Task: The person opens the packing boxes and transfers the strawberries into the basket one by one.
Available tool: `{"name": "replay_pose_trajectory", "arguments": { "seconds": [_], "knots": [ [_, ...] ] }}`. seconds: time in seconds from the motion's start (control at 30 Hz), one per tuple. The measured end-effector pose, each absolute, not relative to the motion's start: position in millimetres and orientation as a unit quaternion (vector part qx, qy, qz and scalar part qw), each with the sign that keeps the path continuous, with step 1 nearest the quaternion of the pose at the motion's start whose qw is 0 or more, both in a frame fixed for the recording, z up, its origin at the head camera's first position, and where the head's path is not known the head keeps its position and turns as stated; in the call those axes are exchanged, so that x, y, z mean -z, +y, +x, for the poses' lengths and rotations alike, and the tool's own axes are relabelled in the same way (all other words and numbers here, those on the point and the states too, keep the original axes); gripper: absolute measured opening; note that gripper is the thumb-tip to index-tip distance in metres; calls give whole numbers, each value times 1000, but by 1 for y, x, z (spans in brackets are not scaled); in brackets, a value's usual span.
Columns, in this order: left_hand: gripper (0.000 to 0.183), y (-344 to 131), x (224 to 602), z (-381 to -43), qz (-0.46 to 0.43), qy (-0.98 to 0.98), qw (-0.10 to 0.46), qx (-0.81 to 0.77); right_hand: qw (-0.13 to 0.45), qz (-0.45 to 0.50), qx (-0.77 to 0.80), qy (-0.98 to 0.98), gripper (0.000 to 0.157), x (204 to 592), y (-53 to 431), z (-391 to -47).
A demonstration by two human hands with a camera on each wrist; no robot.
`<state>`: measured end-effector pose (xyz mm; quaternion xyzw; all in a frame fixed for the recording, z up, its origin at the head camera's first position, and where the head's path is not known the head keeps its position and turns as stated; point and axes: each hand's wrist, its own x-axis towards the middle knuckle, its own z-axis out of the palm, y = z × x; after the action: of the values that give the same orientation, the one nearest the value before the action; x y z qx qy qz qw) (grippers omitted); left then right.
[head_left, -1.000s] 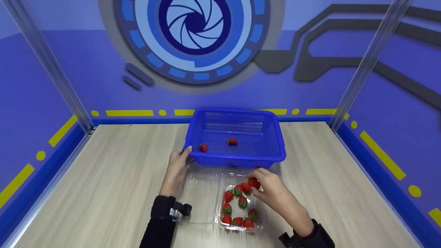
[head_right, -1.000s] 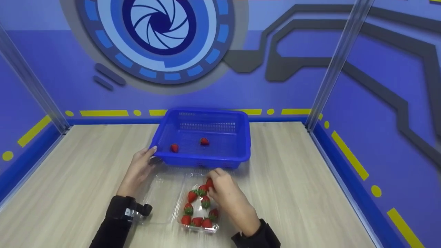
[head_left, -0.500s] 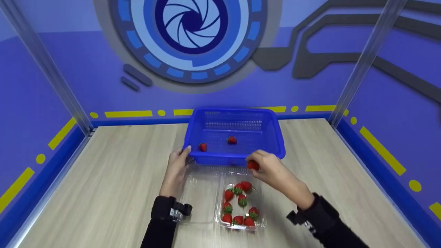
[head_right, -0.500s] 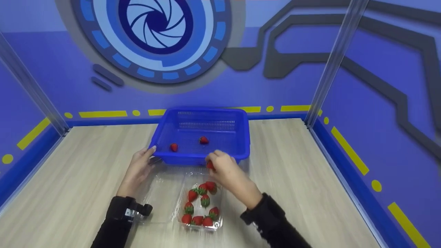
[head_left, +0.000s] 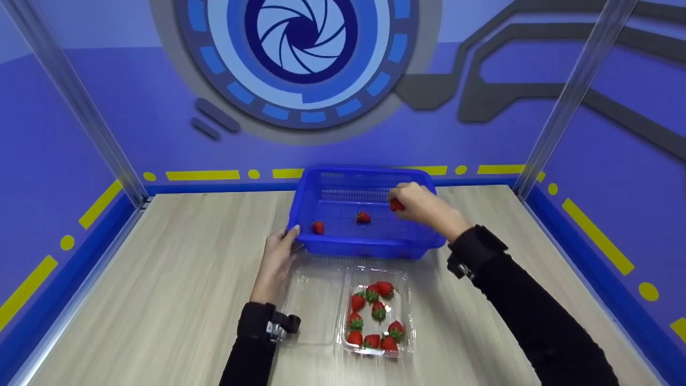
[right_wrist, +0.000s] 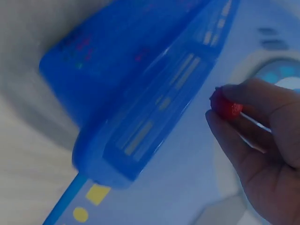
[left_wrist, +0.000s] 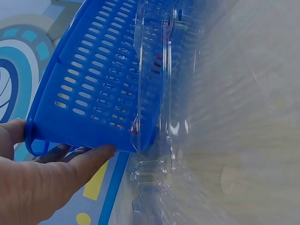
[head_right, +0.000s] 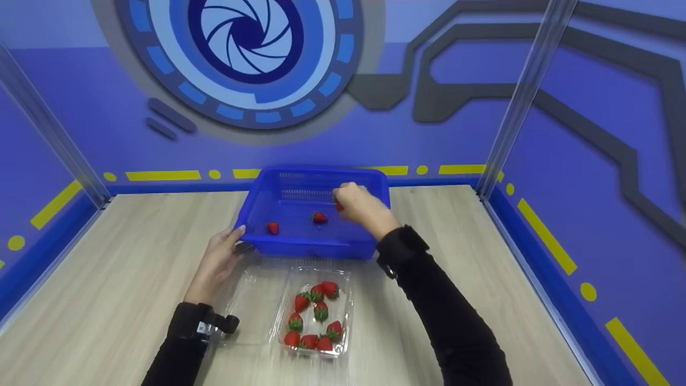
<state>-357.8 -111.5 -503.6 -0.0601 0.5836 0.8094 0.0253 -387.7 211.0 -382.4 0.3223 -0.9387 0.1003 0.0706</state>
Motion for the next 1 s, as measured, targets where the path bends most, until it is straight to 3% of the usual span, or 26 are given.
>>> {"name": "replay_pose_trajectory", "arguments": {
  "seconds": [0.3, 1.0],
  "knots": [
    [49, -112, 504, -359, -58, 588, 27, -807, 2, 326, -64, -943, 22, 395, 219, -407],
    [49, -114, 505, -359, -52, 583, 23, -811, 3, 332, -77, -940, 20, 393, 224, -407]
  ]
}}
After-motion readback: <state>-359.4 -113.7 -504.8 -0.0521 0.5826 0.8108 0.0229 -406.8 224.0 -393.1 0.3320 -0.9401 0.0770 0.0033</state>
